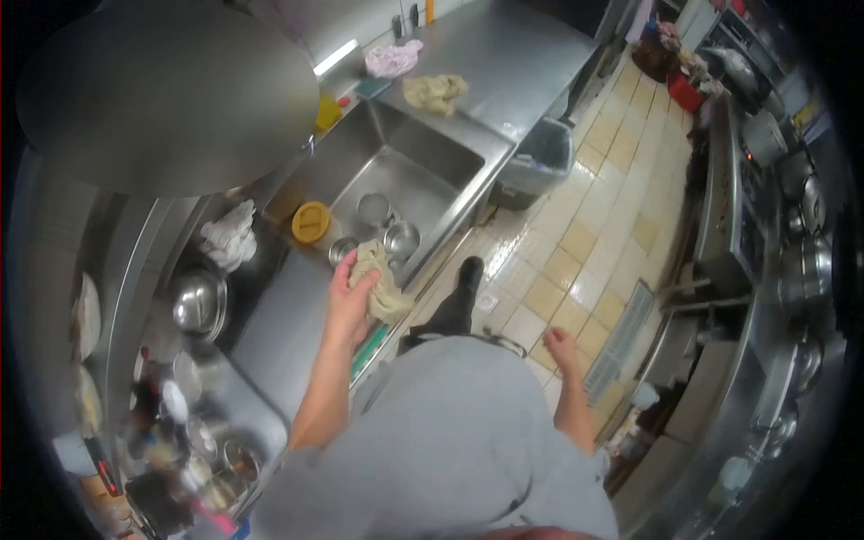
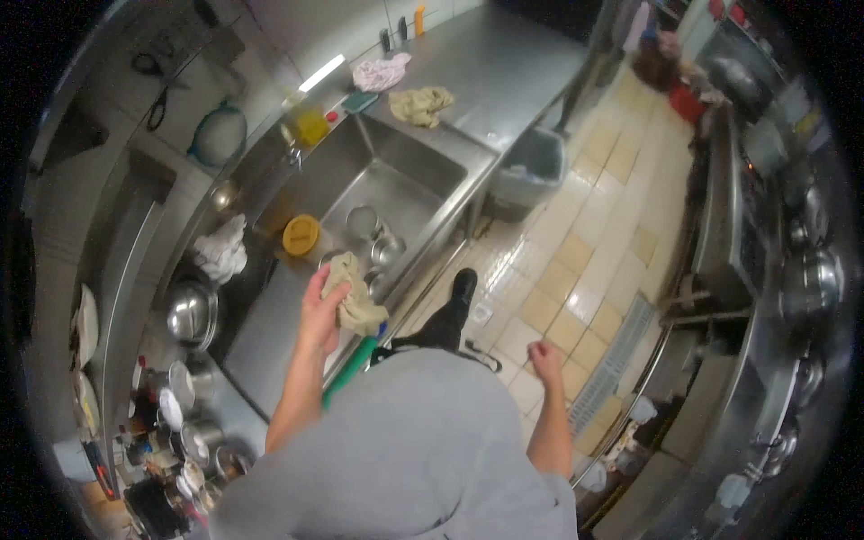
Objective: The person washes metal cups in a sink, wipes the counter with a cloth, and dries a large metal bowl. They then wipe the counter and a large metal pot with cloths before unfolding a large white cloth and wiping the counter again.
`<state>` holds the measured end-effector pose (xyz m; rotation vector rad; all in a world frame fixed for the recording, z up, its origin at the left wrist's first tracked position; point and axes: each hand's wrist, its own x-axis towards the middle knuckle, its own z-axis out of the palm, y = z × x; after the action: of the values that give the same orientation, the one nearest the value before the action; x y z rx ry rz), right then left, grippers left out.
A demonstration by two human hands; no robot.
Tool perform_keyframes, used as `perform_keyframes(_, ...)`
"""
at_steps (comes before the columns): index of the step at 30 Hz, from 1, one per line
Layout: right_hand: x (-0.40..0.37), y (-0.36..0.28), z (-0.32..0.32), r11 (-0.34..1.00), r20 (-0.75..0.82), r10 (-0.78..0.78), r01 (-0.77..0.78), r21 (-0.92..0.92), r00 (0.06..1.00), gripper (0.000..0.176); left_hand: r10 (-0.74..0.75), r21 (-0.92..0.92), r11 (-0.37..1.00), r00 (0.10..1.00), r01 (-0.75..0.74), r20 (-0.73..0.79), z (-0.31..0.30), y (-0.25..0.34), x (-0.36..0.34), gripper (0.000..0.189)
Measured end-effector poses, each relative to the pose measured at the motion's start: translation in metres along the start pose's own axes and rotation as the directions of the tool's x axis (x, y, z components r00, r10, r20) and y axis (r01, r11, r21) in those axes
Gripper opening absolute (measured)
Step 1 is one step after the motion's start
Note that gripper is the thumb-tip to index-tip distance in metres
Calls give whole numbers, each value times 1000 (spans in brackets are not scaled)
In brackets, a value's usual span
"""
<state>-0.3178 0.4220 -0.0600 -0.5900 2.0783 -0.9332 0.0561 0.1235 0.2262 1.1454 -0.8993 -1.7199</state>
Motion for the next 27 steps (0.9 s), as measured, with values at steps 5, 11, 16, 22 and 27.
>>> perform_keyframes(5, 34, -32, -6, 964, 200, -29, 80, -255, 979, 22, -58, -37, 998, 997, 56, -55, 42, -9, 133, 54)
perform_keyframes(11, 65, -80, -75, 963, 22, 267, -266, -38, 964, 18, 155, 140, 980, 985, -144, -71, 120, 23, 319, 54)
perform_keyframes(16, 96, -128, -99, 948, -79, 282, -265, 176, 956, 17, 229, 277, 928, 967, -250, 108, 174, -11, 470, 65)
perform_keyframes(22, 120, -147, -87, 965, -31, 260, -261, -37, 965, 19, 324, 948, 271, 912, 164, -251, 261, -41, 526, 67)
perform_keyframes(27, 130, -201, -99, 936, -24, 344, -345, -68, 939, 21, 420, 956, 137, 889, -258, 180, 232, -77, 525, 47)
